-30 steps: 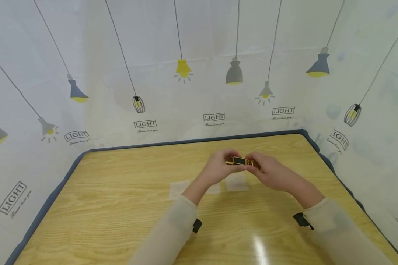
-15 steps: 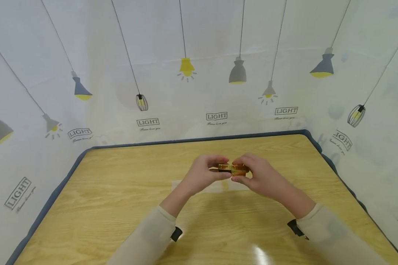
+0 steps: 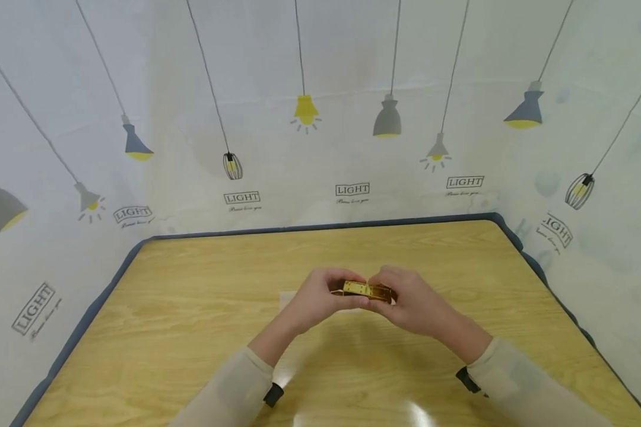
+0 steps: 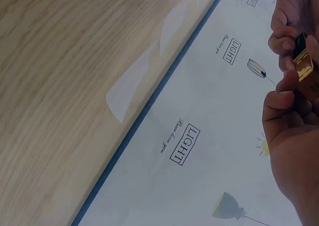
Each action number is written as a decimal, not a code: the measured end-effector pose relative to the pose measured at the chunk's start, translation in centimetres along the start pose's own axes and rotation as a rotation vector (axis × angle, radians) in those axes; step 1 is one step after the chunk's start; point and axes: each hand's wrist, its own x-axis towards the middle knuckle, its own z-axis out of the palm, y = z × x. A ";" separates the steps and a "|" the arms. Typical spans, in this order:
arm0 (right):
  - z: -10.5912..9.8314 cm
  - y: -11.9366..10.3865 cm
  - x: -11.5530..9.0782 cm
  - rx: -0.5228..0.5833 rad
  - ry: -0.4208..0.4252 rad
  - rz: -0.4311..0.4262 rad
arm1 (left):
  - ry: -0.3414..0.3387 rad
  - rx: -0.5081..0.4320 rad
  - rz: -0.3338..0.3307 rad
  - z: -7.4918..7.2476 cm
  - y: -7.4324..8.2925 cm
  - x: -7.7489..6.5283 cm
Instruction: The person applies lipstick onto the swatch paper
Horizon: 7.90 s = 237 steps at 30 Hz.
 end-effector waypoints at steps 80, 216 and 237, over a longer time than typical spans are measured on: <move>0.2 2.2 -0.2 0.305 0.134 0.179 | 0.287 0.597 -0.183 -12.0 -5.5 -6.0; 2.4 -0.6 1.7 1.181 -0.091 0.507 | 0.237 -0.268 0.175 0.4 0.4 -1.6; 3.3 1.0 6.4 1.111 0.127 0.636 | 0.403 0.625 -0.089 -4.1 -3.6 -7.5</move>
